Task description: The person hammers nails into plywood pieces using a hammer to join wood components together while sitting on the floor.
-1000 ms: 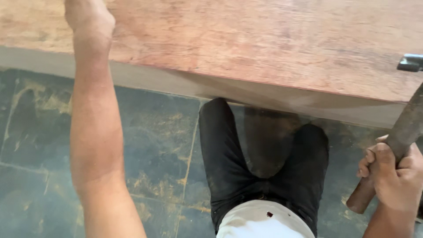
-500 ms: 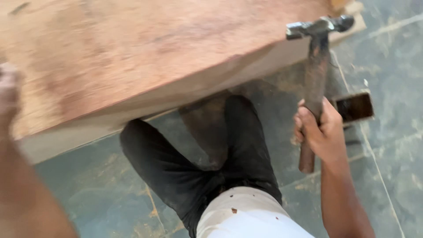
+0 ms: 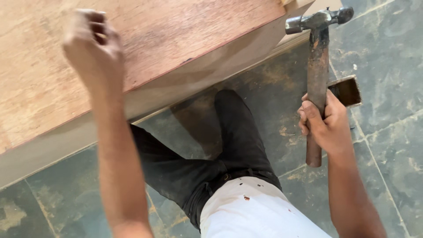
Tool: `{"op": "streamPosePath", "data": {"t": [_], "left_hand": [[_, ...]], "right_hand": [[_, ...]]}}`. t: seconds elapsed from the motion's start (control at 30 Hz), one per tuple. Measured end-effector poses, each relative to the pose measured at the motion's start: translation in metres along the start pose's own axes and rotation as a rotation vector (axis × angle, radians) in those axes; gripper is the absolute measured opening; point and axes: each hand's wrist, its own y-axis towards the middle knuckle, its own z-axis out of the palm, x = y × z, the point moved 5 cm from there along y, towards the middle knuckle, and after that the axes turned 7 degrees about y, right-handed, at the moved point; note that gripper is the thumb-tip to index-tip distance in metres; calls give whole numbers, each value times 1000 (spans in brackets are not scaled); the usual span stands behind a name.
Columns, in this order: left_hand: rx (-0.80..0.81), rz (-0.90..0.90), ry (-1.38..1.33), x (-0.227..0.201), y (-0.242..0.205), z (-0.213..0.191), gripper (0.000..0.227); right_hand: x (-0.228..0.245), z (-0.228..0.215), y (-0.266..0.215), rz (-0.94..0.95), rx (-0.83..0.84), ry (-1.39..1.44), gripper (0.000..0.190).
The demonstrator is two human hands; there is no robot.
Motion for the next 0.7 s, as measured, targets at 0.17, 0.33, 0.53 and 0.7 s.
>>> {"op": "streamPosePath", "data": {"t": [0.17, 0.33, 0.53, 0.7], "left_hand": [[192, -96, -411, -107, -11, 69, 1], [200, 174, -664, -206, 11, 117, 9], [270, 83, -663, -225, 25, 147, 8], [230, 130, -678, -227, 16, 144, 8]], "right_hand": [[6, -21, 13, -32, 29, 35, 12], [7, -40, 13, -43, 10, -36, 10], [12, -57, 20, -61, 18, -70, 9], [10, -57, 13, -19, -21, -21, 11]]}}
